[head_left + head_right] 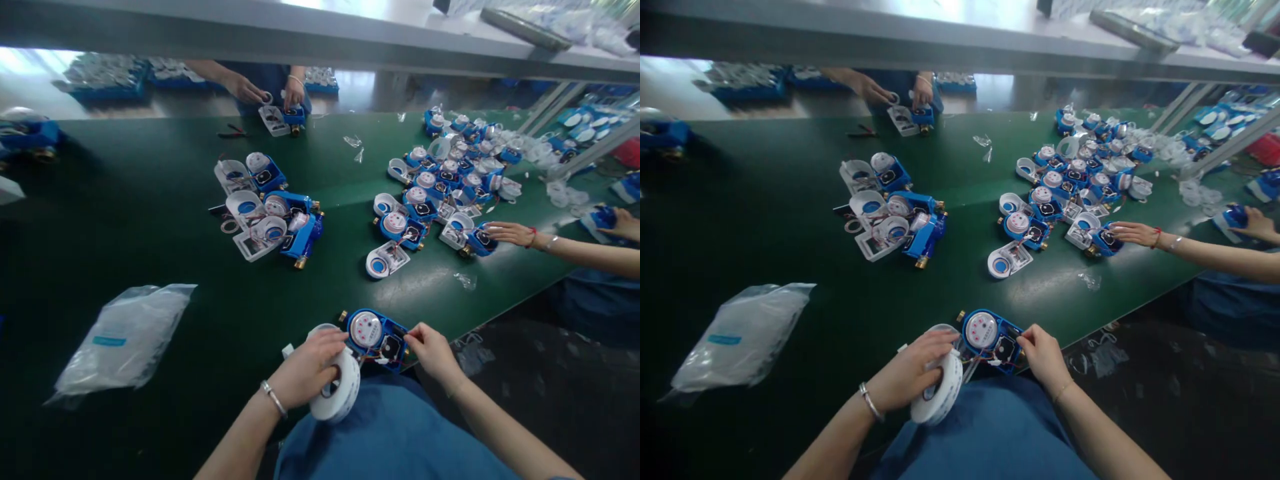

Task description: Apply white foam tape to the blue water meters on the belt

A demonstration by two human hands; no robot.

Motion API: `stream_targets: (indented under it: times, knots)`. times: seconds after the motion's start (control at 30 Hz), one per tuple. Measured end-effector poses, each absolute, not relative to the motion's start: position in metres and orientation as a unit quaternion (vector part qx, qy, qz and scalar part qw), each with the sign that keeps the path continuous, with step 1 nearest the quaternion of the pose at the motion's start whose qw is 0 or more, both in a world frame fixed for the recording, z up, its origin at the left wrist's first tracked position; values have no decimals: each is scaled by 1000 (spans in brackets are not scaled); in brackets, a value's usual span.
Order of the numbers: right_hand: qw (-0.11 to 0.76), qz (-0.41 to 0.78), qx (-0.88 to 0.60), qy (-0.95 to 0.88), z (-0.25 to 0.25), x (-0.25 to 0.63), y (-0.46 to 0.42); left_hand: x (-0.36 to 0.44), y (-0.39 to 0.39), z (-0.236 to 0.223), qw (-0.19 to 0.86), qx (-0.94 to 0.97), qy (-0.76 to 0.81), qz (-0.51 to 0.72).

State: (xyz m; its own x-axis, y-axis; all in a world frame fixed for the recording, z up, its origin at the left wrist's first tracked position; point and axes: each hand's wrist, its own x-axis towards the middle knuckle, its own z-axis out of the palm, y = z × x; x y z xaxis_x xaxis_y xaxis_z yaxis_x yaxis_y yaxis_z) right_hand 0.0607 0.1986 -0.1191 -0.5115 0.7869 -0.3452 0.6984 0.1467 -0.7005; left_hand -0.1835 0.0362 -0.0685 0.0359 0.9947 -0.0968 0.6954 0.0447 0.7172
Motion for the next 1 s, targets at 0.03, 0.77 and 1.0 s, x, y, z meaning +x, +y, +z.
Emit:
stream_targets:
  times: [0.03,0.77,1.0]
  knots:
    - [34,411,-489,-768,-122,59,198,-181,41,-73,327,663,633,232]
    - [24,175,-403,-898,-145,23,201,-169,69,-103,415,692,589,40]
    - [56,368,-383,-845,-162,23,195,-173,64,-107,443,669,594,63]
